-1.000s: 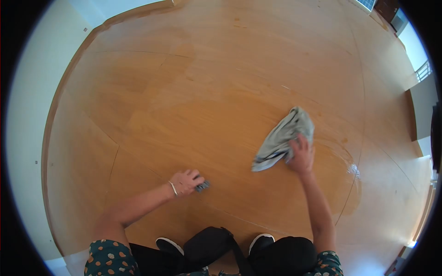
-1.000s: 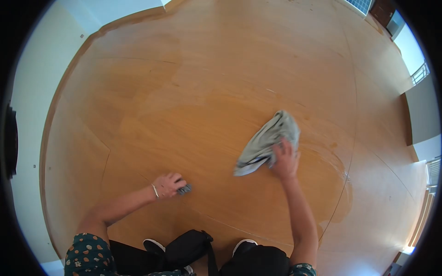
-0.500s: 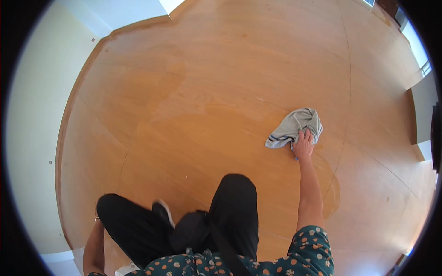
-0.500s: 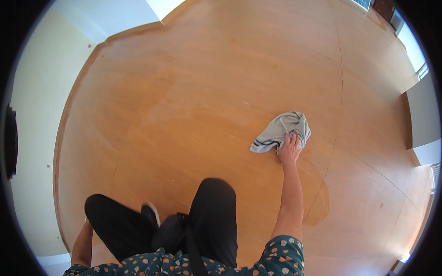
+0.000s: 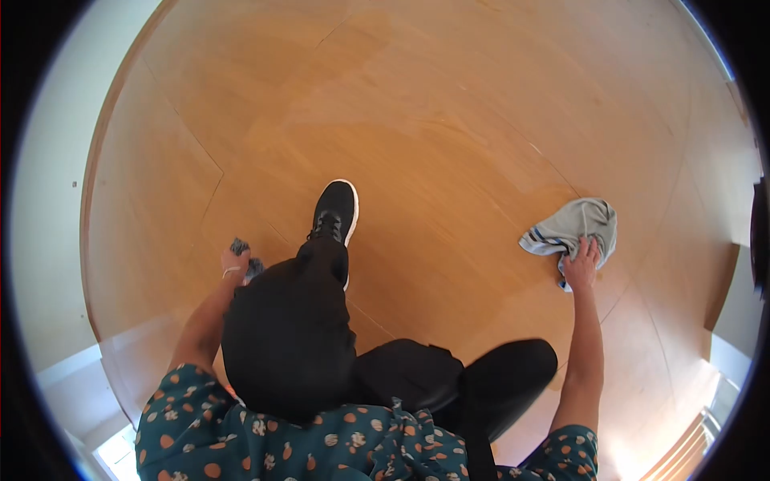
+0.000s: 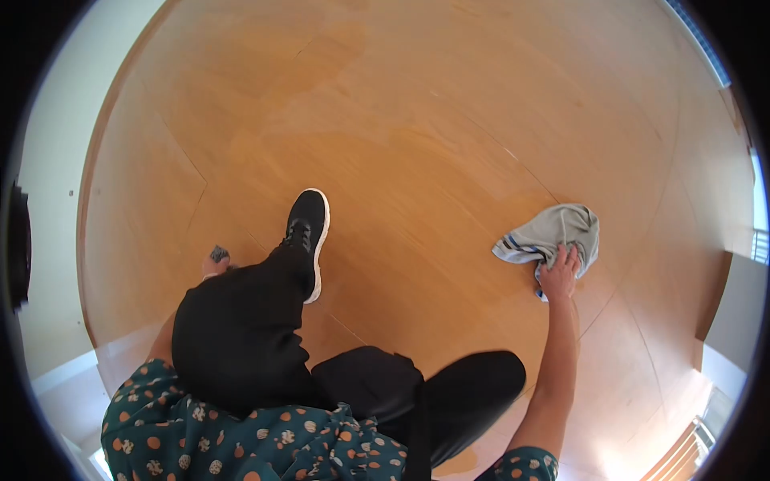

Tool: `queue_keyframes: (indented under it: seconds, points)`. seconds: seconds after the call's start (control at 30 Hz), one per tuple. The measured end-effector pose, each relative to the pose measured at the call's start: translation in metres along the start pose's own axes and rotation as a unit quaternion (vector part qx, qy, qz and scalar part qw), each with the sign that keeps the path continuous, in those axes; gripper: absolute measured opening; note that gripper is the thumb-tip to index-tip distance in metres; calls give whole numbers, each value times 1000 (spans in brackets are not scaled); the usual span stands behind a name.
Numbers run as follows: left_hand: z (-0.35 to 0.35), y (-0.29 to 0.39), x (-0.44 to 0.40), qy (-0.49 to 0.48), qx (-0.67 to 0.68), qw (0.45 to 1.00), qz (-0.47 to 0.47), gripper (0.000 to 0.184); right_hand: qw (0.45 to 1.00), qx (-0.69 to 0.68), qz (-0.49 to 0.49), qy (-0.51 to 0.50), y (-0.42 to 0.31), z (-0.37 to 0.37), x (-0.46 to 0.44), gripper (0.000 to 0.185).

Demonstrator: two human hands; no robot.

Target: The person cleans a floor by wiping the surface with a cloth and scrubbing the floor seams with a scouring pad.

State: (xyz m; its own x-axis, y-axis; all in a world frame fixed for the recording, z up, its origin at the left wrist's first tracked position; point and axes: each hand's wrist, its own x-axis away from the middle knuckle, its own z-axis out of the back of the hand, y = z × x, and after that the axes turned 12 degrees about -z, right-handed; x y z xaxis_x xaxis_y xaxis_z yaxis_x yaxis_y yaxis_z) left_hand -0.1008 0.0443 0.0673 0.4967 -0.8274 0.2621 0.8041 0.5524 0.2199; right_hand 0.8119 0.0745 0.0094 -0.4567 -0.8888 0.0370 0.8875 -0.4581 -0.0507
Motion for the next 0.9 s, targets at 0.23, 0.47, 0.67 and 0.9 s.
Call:
queue_keyframes:
  seconds: [0.23, 0.47, 0.67, 0.9]
  points:
    - [-96, 61, -128, 185, 19, 980, 64, 45, 989, 72, -79, -98, -34, 24, -12, 61]
    - [-60, 196, -267, 138, -50, 980, -131, 44, 998, 37, -6, -59, -124, 3, 17, 60]
    - [-45, 415, -307, 50, 71, 945, -315, 29, 998, -46, 38, -24, -256, 16, 41, 65]
    - [-153, 489, -91, 12, 94, 641, -761, 38, 996, -83, 6, -29, -274, 22, 5, 54]
